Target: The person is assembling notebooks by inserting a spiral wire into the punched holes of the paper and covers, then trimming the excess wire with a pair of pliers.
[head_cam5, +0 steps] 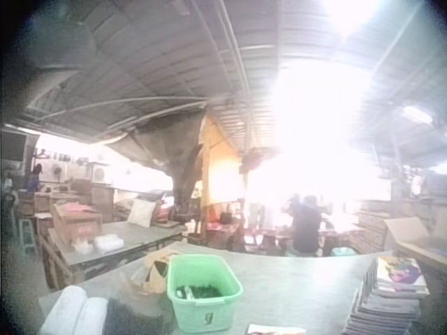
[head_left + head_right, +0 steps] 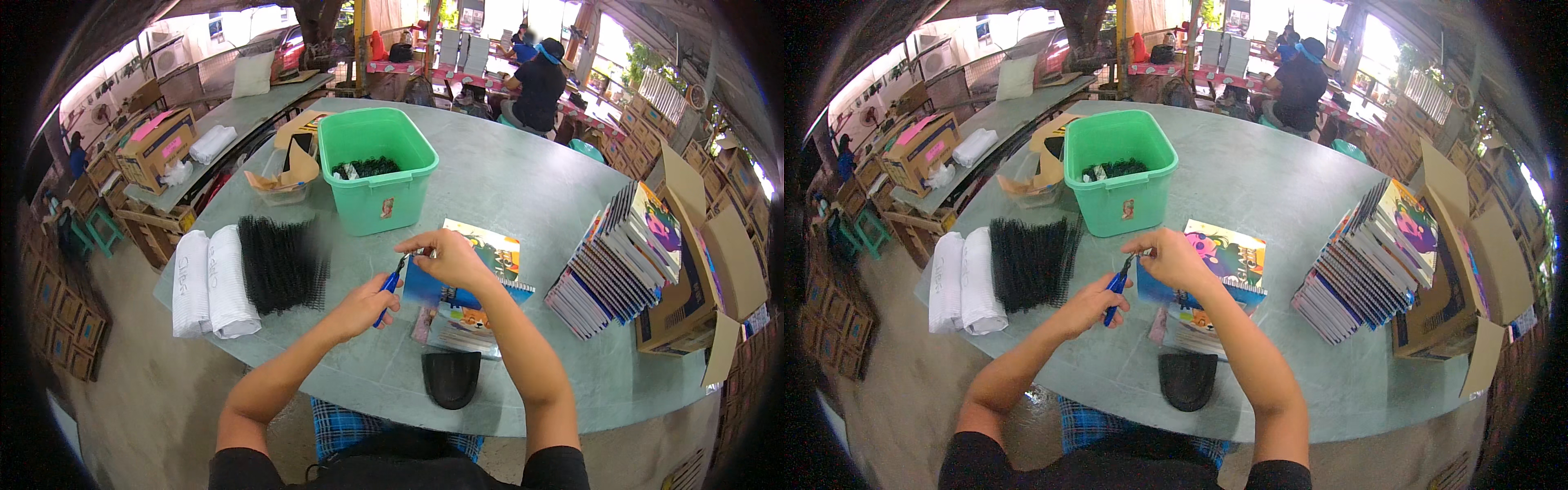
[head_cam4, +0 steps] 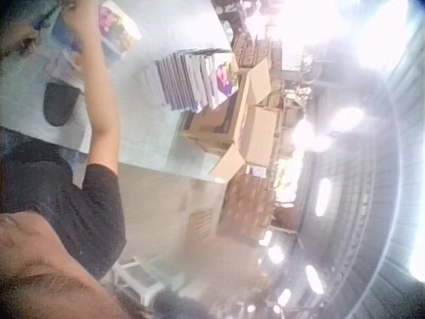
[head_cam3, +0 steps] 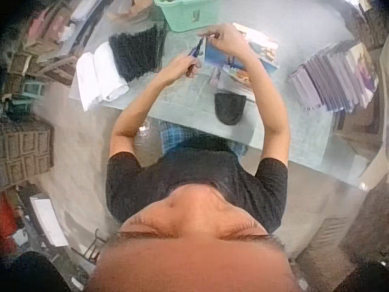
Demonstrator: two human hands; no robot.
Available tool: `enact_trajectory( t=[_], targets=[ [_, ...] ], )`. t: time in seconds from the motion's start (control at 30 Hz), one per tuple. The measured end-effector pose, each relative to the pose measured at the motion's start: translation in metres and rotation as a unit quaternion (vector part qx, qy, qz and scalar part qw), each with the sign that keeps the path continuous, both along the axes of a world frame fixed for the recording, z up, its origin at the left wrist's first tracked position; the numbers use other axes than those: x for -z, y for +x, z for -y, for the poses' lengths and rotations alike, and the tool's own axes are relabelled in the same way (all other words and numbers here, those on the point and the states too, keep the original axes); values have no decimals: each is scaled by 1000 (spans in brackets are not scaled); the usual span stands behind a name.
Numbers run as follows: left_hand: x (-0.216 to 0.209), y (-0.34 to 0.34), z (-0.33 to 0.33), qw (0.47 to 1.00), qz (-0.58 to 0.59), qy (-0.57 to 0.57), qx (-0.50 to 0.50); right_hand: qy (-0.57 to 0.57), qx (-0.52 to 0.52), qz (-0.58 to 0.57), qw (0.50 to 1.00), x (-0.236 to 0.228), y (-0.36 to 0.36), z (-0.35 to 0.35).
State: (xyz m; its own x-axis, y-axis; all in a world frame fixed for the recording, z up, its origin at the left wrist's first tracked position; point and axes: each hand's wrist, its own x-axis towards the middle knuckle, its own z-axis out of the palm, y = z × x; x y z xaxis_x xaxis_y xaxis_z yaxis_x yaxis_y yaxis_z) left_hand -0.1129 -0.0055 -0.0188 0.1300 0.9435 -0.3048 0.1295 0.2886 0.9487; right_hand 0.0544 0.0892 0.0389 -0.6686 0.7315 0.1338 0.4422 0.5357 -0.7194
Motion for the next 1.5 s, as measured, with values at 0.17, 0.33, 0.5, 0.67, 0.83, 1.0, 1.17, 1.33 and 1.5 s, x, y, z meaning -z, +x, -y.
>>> enact_trajectory(
  t=[0.17,0.33,0.5,0.67,0.83,1.0,1.17,1.33,1.5],
  targets=[
    [1,4,-3,999,-16,45,5,91,-53,-22,994,14,3,-2],
    [-1,-4,-7,976,-165,142,20,39,-96,-16,994,21,2,-4],
    [-2,-11,-9,938,-294,180,45,116,26,4,993,20,0,5],
    [-14,-1,-1,947,281,-148,44,137,82,29,987,23,-1,6],
    [-1,2,-5,944,-281,169,31,155,96,22,983,22,-3,13],
    [13,-4,3,999,2,38,31,114,37,47,992,12,-5,-2],
    [13,-20,-3,984,142,-61,88,147,50,-110,982,-48,-19,-69],
    [46,-33,2,995,10,42,87,204,21,110,973,-54,39,-41],
    [72,-52,19,992,-55,95,-67,8,98,89,991,20,143,8]
  ],
)
